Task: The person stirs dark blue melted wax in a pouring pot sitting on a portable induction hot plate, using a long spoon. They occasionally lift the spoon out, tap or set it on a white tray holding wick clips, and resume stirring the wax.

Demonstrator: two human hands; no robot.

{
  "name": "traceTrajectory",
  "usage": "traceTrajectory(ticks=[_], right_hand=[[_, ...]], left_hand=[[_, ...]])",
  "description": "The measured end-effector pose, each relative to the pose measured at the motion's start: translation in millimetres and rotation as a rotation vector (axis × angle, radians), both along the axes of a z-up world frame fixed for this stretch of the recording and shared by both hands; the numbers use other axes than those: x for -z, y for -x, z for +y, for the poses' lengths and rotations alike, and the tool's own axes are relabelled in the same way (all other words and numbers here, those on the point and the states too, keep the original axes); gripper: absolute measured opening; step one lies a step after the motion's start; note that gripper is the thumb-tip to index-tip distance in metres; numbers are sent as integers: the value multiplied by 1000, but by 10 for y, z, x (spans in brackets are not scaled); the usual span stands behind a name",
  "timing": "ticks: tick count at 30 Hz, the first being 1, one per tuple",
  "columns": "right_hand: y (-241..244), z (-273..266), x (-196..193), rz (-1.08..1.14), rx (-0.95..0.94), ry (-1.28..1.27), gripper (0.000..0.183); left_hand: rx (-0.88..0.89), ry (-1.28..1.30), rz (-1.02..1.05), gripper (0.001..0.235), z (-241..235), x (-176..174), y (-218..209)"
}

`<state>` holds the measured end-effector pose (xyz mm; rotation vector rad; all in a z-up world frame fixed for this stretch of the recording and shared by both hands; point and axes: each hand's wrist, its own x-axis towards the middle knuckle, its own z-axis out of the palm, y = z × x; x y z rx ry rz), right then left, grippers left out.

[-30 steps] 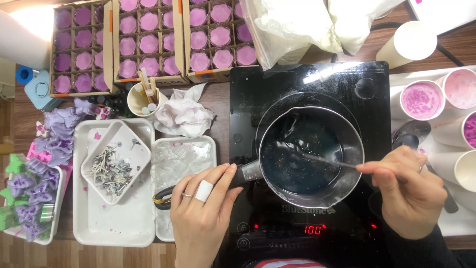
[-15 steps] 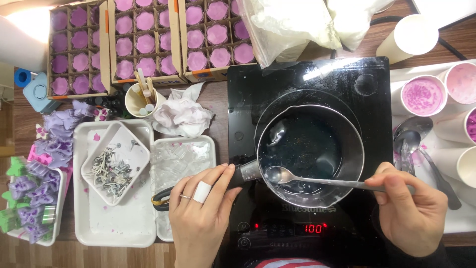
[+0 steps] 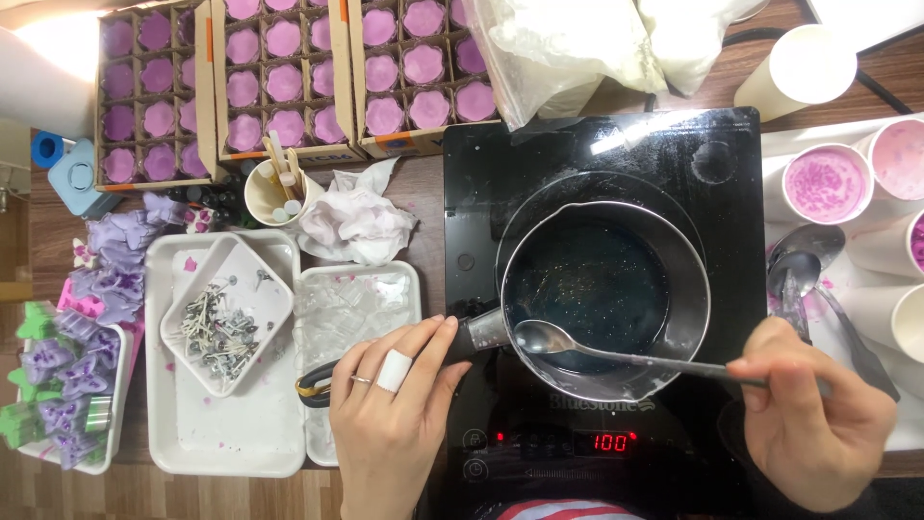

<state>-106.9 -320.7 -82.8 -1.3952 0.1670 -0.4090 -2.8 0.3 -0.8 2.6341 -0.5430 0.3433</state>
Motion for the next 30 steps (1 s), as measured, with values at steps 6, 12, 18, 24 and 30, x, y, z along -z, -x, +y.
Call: traceTrajectory(ticks=[6,12,18,24,30], right_hand=[[-38,122,-272,-114,19,414,32],[117,175,-458,19,28,662,38],[248,90,-326,-46,27,811,35],[273,175,-486,-68,-40,931,29],[345,135,-356,-157,-89,994,18]], left_hand=[[0,6,0,41,-2,-1,-3],[3,11,0,41,-4,-5,-7],[9,13,-3,41,-8,-20,-10],[9,15,-5,41,-11,-23,-5],[16,17,-14,41,-3,-15,-9]])
